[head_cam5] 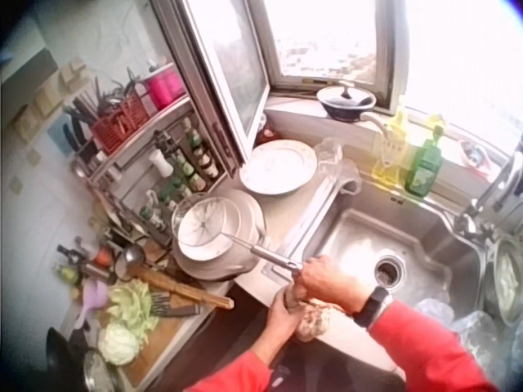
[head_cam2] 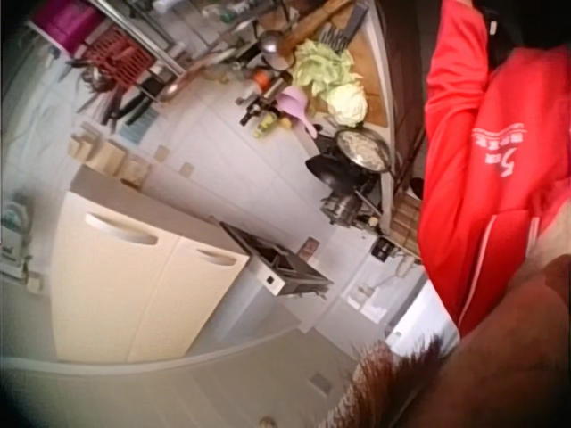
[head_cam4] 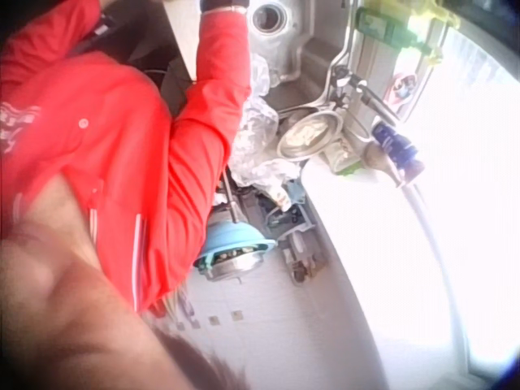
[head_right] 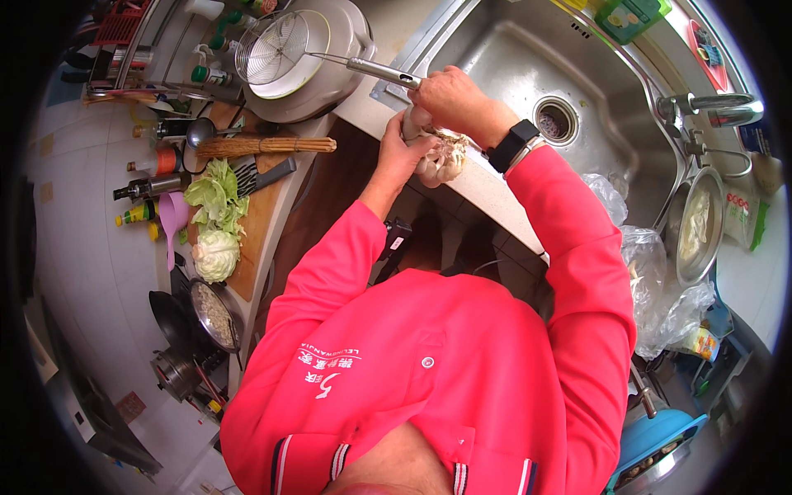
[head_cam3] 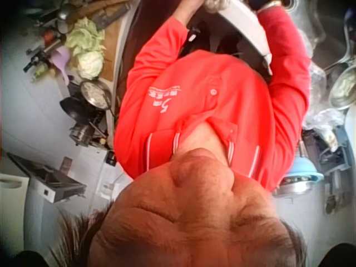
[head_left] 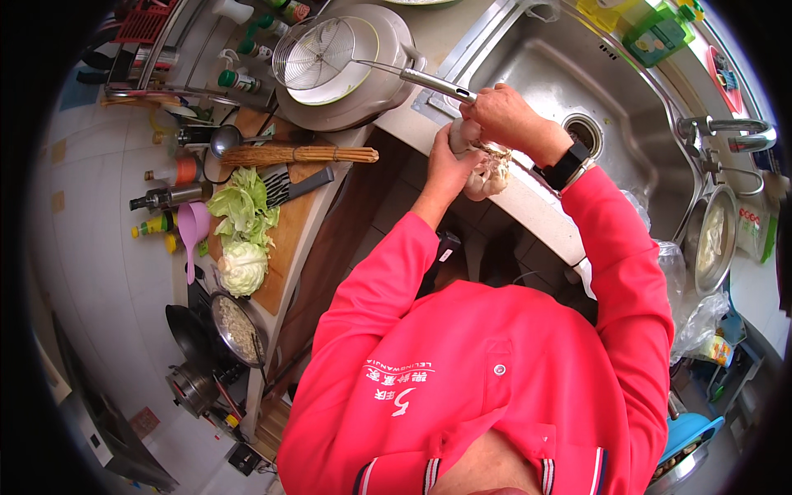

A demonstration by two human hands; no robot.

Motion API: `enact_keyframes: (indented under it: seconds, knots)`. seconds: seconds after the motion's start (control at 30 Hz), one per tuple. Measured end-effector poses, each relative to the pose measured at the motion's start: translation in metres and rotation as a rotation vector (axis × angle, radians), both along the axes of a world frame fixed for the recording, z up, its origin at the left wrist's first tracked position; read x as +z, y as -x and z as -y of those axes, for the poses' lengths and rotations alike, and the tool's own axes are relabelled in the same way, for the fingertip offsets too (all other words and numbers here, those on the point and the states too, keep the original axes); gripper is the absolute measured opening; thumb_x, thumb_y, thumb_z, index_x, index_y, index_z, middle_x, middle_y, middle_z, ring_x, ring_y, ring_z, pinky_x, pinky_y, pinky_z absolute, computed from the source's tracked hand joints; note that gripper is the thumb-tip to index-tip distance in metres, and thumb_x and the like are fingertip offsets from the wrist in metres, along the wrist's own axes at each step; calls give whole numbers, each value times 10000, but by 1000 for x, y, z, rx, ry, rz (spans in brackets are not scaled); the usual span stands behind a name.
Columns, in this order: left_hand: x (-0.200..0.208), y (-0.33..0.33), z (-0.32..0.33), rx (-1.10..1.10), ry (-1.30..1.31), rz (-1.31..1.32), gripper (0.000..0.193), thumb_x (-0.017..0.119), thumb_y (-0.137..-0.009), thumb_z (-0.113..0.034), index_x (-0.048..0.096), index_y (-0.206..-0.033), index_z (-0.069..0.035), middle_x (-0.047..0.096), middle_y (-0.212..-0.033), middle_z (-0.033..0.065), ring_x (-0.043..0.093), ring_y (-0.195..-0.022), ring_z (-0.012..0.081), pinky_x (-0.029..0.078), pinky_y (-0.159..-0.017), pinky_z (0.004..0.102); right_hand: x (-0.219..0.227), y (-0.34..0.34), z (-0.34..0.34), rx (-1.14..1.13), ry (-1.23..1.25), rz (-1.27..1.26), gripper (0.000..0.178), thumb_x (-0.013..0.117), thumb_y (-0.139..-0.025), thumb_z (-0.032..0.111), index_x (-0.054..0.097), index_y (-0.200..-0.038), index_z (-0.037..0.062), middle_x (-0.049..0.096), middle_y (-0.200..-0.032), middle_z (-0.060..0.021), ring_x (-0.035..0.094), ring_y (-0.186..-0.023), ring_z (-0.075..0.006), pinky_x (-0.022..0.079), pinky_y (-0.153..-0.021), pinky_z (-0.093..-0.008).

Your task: The person moves from a cluttered table to the kitchen sink area and begins separating oyster mushrooms by hand. They repeatedly pull apart clusters into smaller pieces and place them into a plastic bag on the counter.

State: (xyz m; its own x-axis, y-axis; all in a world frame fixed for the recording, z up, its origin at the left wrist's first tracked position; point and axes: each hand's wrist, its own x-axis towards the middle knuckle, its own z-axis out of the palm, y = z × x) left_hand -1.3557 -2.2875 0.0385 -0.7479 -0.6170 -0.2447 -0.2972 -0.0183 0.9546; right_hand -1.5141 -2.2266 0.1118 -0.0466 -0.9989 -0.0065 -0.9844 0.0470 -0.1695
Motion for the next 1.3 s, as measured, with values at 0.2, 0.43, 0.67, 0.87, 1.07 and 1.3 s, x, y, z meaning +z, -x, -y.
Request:
enact_keyframes:
  seconds: [0.2, 0.43, 0.67, 0.87, 1.07, 1.3]
  knots:
    - [-1, 4, -9, 77, 13, 11, 719, 766, -701, -126, 408, -1308, 17, 531, -1241, 154, 516, -1161, 223, 429, -974, 349, 10, 5, 0, -62, -151, 190, 165, 651, -698, 137, 604, -847, 83, 611, -733, -96, 633, -781, -298, 503, -666, -396]
    - [-2, 13, -12, 140, 29, 77, 611, 689, -745, -110, 421, -1283, 0, 547, -1223, 185, 534, -1149, 297, 427, -966, 383, 12, 13, -14, -21, -158, 223, 123, 629, -724, 102, 592, -840, 83, 615, -812, -96, 616, -807, -309, 497, -669, -407]
    - [-6, 18, -15, 194, -4, 42, 599, 663, -755, -59, 415, -1296, 9, 541, -1231, 176, 534, -1136, 262, 432, -963, 360, 11, 12, -50, 33, 167, 237, 73, 619, -754, 137, 603, -807, 90, 600, -779, -69, 603, -789, -290, 511, -658, -384]
    - [-14, 19, -15, 177, 42, 35, 619, 611, -758, 28, 372, -1329, 37, 520, -1239, 165, 525, -1121, 209, 446, -940, 313, 8, 4, -70, -24, 250, 271, 118, 643, -725, 123, 599, -829, 89, 586, -802, -57, 586, -815, -266, 515, -653, -376]
    - [-18, 18, -16, 209, -8, -15, 621, 611, -763, 47, 364, -1333, 39, 532, -1219, 159, 551, -1067, 194, 464, -905, 304, 3, 4, -81, -68, 393, 368, 126, 666, -698, 68, 592, -798, 81, 572, -794, -63, 583, -787, -266, 514, -654, -372]
    - [-17, 19, -13, 292, -37, -78, 592, 654, -737, -43, 445, -1291, -6, 558, -1180, 175, 549, -1081, 257, 442, -930, 355, 0, 0, -92, -117, 550, 457, 169, 669, -668, -4, 606, -808, 67, 593, -813, -81, 588, -766, -280, 497, -660, -358]
